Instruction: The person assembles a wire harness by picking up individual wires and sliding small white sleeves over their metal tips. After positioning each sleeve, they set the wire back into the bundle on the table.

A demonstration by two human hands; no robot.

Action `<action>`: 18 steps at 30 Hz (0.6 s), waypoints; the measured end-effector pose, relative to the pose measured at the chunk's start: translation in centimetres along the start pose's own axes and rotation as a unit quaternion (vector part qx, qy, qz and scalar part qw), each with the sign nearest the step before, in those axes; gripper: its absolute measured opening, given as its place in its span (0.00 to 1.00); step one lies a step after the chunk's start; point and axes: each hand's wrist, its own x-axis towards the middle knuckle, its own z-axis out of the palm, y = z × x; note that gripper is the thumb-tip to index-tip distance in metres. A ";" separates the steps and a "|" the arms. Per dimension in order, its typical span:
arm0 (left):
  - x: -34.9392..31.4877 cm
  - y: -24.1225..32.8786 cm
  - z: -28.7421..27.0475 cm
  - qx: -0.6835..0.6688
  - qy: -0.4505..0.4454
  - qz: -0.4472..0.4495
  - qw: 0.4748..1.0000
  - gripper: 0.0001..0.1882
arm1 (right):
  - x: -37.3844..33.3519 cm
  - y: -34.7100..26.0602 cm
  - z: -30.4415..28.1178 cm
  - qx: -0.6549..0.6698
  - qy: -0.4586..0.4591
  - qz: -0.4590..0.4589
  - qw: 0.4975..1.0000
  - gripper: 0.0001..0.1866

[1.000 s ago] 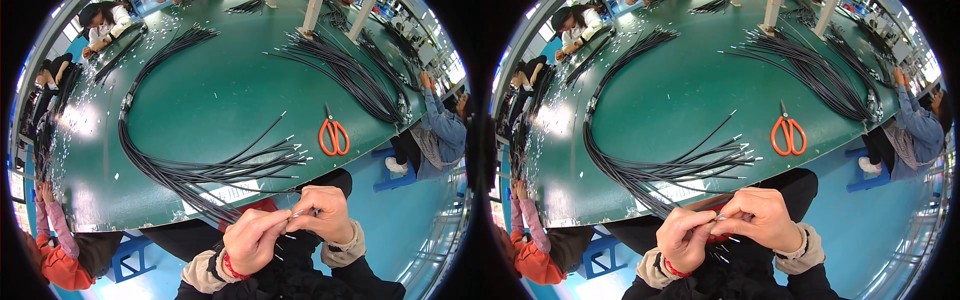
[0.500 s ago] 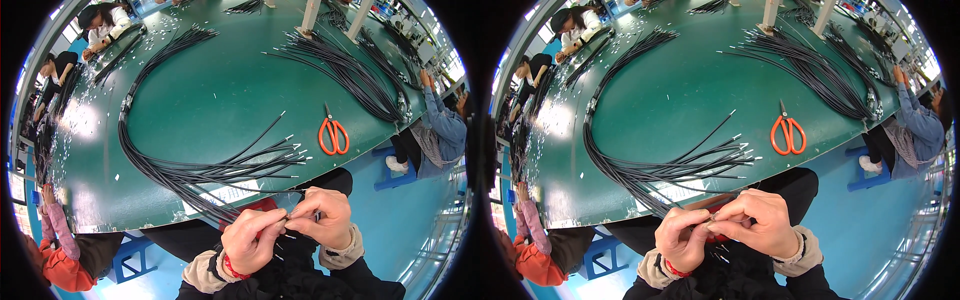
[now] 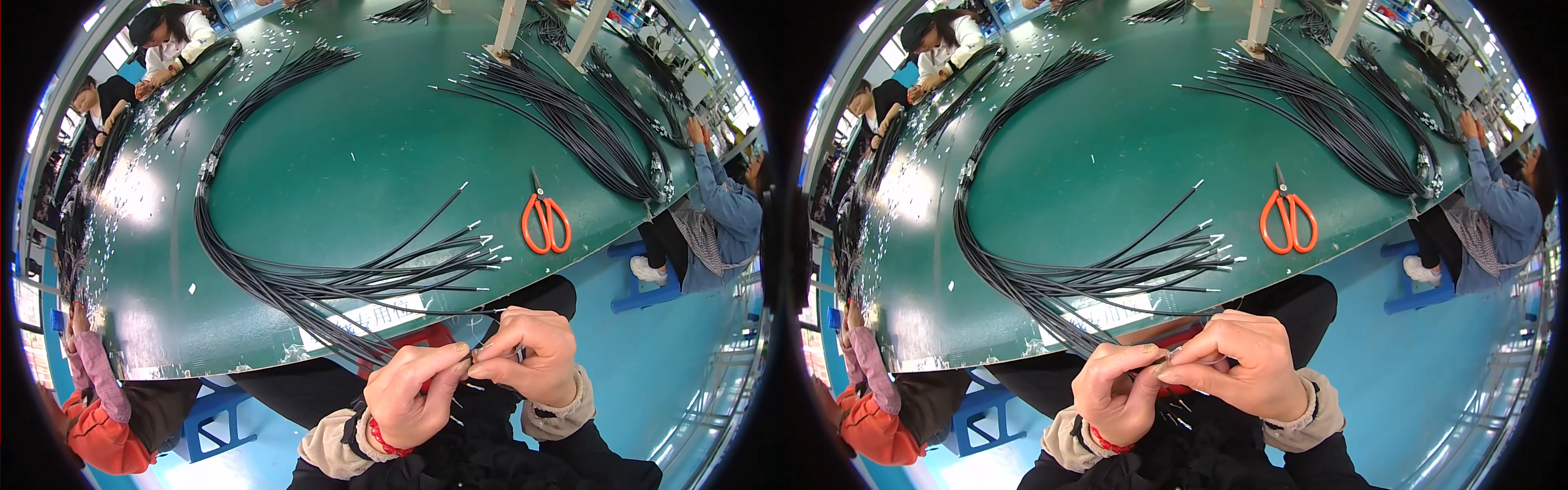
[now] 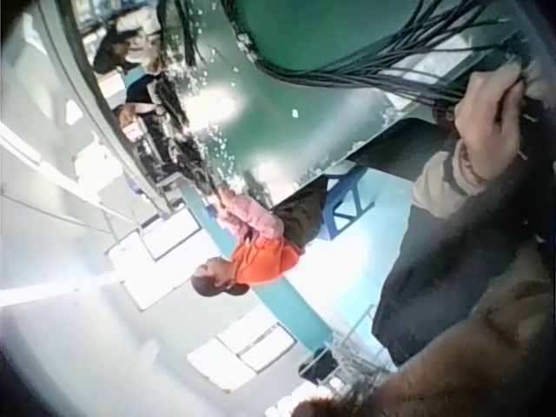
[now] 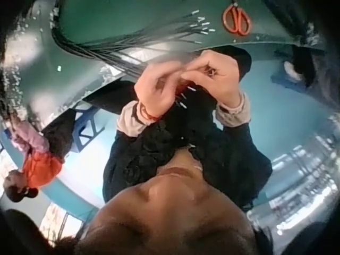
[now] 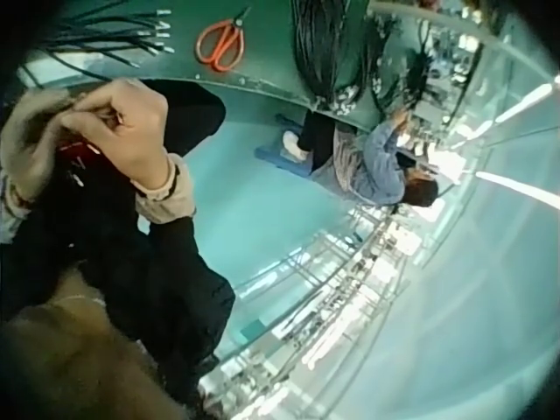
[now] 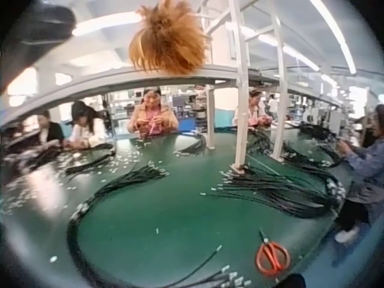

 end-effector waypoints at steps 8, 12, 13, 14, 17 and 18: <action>0.0 0.0 -0.3 0.008 0.005 0.011 1.000 0.14 | 0.1 -0.1 0.2 0.006 -0.020 -0.004 1.000 0.08; 0.0 0.2 -0.4 0.006 0.003 0.011 1.000 0.13 | 0.0 -0.3 0.5 0.021 -0.004 0.020 1.000 0.09; 0.0 0.2 -0.4 0.004 0.002 0.009 1.000 0.13 | -0.1 -0.3 0.5 0.027 0.001 0.033 0.999 0.09; 0.0 0.2 -0.5 0.004 0.002 0.009 1.000 0.13 | -0.1 -0.4 0.6 0.027 0.001 0.033 0.999 0.09; 0.0 0.3 -0.6 -0.003 -0.002 0.012 1.000 0.13 | -0.2 -0.4 0.6 0.044 0.002 0.048 0.998 0.09; 0.0 0.3 -0.6 -0.003 -0.002 0.012 1.000 0.13 | -0.2 -0.4 0.6 0.044 0.002 0.048 0.998 0.09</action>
